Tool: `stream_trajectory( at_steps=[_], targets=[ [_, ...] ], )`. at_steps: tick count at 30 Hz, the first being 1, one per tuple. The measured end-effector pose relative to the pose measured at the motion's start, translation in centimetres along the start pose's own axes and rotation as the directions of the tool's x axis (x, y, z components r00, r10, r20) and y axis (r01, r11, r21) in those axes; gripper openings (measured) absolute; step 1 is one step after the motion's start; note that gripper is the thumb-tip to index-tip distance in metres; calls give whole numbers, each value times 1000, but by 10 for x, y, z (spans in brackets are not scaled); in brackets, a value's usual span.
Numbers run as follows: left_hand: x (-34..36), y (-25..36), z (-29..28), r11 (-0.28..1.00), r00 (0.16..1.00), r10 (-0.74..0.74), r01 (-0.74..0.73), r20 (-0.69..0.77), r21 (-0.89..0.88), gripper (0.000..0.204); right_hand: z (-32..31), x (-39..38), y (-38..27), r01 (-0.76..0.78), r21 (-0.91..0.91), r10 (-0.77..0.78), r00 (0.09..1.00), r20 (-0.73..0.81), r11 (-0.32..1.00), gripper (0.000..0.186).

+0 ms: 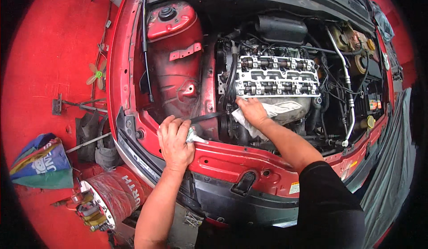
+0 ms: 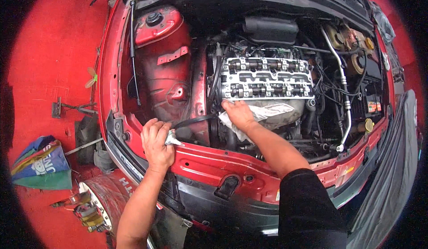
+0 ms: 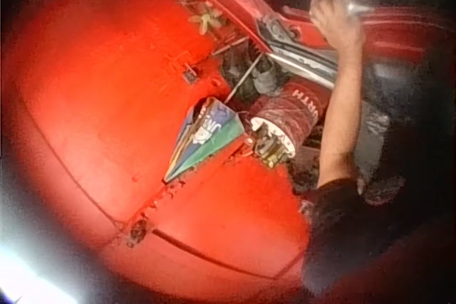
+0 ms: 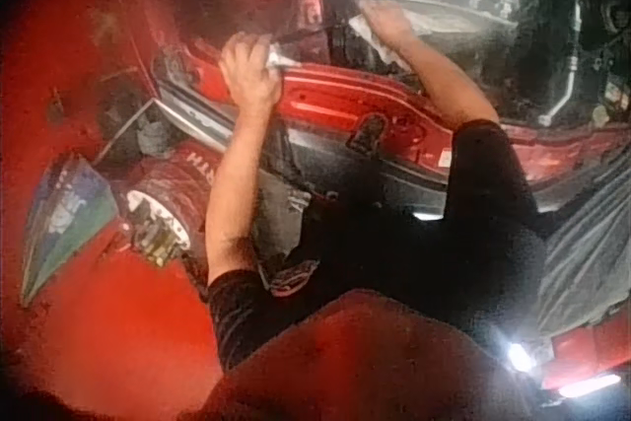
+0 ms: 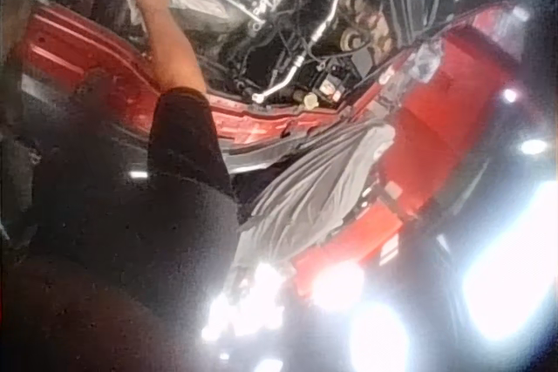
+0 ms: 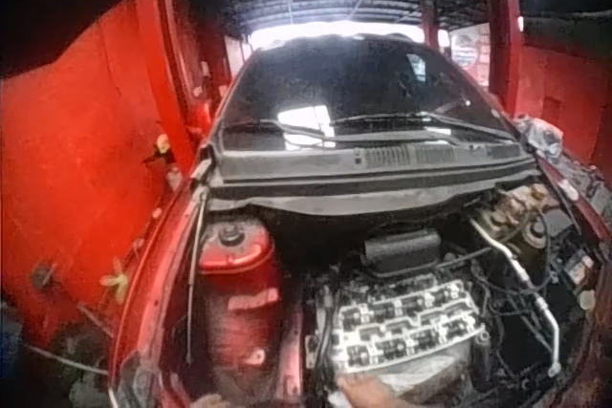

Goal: The person prepares and wipes down engine components by hand and with a cloth before beginning reassembly within the engine bay.

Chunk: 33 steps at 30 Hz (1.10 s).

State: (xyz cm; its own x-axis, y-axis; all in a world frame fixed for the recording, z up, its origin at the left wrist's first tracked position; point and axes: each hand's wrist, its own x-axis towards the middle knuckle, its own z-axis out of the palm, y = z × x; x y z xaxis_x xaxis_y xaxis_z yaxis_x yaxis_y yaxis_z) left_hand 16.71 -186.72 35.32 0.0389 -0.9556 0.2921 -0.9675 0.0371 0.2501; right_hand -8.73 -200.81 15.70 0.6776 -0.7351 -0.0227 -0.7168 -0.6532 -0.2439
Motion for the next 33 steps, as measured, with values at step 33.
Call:
stream_trajectory(
  at_steps=[33],
  targets=[
    [4,-3,2,1000,991,-1,-2,133,29,33,-150,21,-147,-129,622,-87,948,305,772,26]
  ],
)
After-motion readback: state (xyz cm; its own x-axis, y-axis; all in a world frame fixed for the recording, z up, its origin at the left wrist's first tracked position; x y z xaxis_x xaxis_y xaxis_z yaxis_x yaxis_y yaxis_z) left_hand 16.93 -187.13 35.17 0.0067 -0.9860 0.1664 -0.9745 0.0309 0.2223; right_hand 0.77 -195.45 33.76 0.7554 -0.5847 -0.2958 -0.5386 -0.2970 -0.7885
